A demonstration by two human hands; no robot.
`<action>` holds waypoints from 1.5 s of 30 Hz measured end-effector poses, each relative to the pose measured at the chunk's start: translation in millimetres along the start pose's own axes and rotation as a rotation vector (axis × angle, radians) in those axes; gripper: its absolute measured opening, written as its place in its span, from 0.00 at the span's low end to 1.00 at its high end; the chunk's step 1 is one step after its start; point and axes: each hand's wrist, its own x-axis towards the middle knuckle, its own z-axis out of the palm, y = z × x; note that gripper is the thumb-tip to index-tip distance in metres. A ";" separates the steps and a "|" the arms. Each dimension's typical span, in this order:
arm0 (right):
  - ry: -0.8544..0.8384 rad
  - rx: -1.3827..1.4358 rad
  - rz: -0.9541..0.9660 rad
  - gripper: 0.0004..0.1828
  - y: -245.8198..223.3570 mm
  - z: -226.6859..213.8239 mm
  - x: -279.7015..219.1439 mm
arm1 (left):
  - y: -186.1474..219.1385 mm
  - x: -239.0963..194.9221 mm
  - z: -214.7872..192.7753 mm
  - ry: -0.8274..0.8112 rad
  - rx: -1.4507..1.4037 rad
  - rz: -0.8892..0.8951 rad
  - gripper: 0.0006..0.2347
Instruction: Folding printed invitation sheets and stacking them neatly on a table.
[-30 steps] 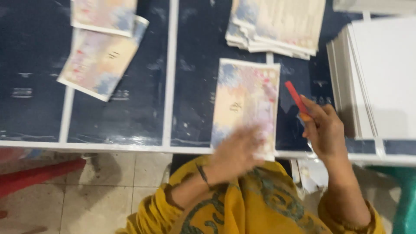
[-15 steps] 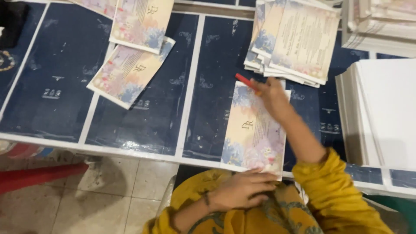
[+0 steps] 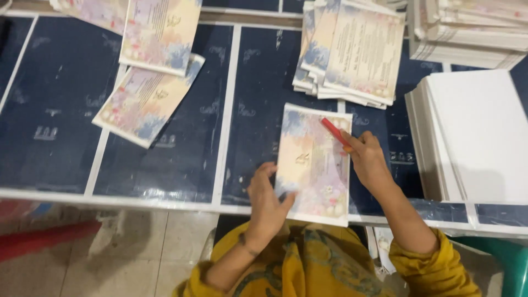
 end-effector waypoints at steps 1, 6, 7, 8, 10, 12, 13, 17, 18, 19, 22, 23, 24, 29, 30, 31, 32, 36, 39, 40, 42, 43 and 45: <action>-0.072 -0.024 0.187 0.26 -18.0 -7.2 -1.5 | 7.5 2.8 1.0 0.020 -0.145 -0.032 0.27; 0.080 1.351 0.985 0.12 -17.7 -32.8 -50.6 | 19.7 -1.9 -8.6 0.117 -0.552 0.117 0.22; 0.017 0.985 0.919 0.18 -29.4 -52.8 -55.2 | 13.0 2.3 -11.2 0.211 -0.484 0.300 0.17; -0.034 0.624 0.832 0.25 -40.4 -73.1 -60.6 | 6.3 6.1 -14.6 0.301 -0.407 0.481 0.13; 0.030 0.837 0.737 0.30 -37.5 -71.8 -73.4 | 22.4 38.3 -25.8 0.356 -0.407 0.480 0.13; 0.093 1.043 0.666 0.45 -41.5 -75.7 -79.4 | 42.2 74.2 -30.2 0.391 -0.419 0.470 0.14; 0.096 1.029 0.644 0.38 -48.8 -79.1 -76.7 | 55.2 98.0 -30.4 0.386 -0.482 0.467 0.14; 0.133 0.990 0.666 0.25 -63.2 -86.1 -67.4 | 60.2 218.2 1.8 0.445 -0.426 0.469 0.12; 0.142 0.985 0.669 0.25 -57.1 -82.4 -72.7 | 34.2 242.4 13.7 0.438 -0.433 0.474 0.12; 0.159 1.040 0.639 0.25 -50.9 -78.9 -78.3 | 9.9 267.9 26.9 0.409 -0.227 0.494 0.19; 0.195 1.087 0.632 0.21 -49.8 -78.8 -84.7 | -33.4 267.9 -3.1 0.389 0.156 0.517 0.20; 0.198 1.084 0.643 0.17 -52.1 -80.6 -83.1 | -43.7 256.5 -27.0 0.416 0.340 0.512 0.14; 0.208 1.081 0.649 0.17 -51.9 -83.2 -82.9 | -68.5 254.0 -48.0 0.409 0.335 0.520 0.14; 0.122 1.161 0.645 0.15 -44.8 -78.5 -75.8 | -156.4 205.4 -145.4 0.572 1.137 -0.017 0.15; 0.116 1.167 0.639 0.15 -50.3 -82.7 -71.3 | -172.6 201.3 -159.1 0.578 1.143 -0.023 0.15; 0.076 1.125 0.654 0.15 -56.4 -88.3 -68.8 | -188.8 197.1 -170.6 0.538 1.139 0.034 0.08; 0.037 1.082 0.669 0.15 -62.3 -93.8 -66.0 | -205.1 193.1 -182.0 0.499 1.135 0.090 0.07; 0.070 1.100 0.686 0.16 -60.4 -90.1 -67.0 | -114.9 145.3 -205.0 0.449 0.952 0.005 0.12; 0.095 1.065 0.727 0.15 -64.0 -84.4 -66.3 | -28.7 98.7 -219.1 0.458 0.518 0.132 0.14; 0.107 1.062 0.774 0.13 -63.1 -79.5 -68.4 | -14.6 88.8 -223.0 0.502 0.343 0.188 0.15; 0.121 1.050 0.826 0.14 -80.3 -74.6 -67.4 | 0.3 76.4 -217.3 0.538 0.159 0.240 0.16; 0.128 1.031 0.816 0.13 -98.1 -73.2 -62.5 | 1.8 74.6 -208.8 0.459 -0.216 0.231 0.16; 0.144 1.003 0.814 0.15 -127.3 -65.7 -57.1 | -4.4 77.3 -173.9 0.355 -0.594 0.218 0.17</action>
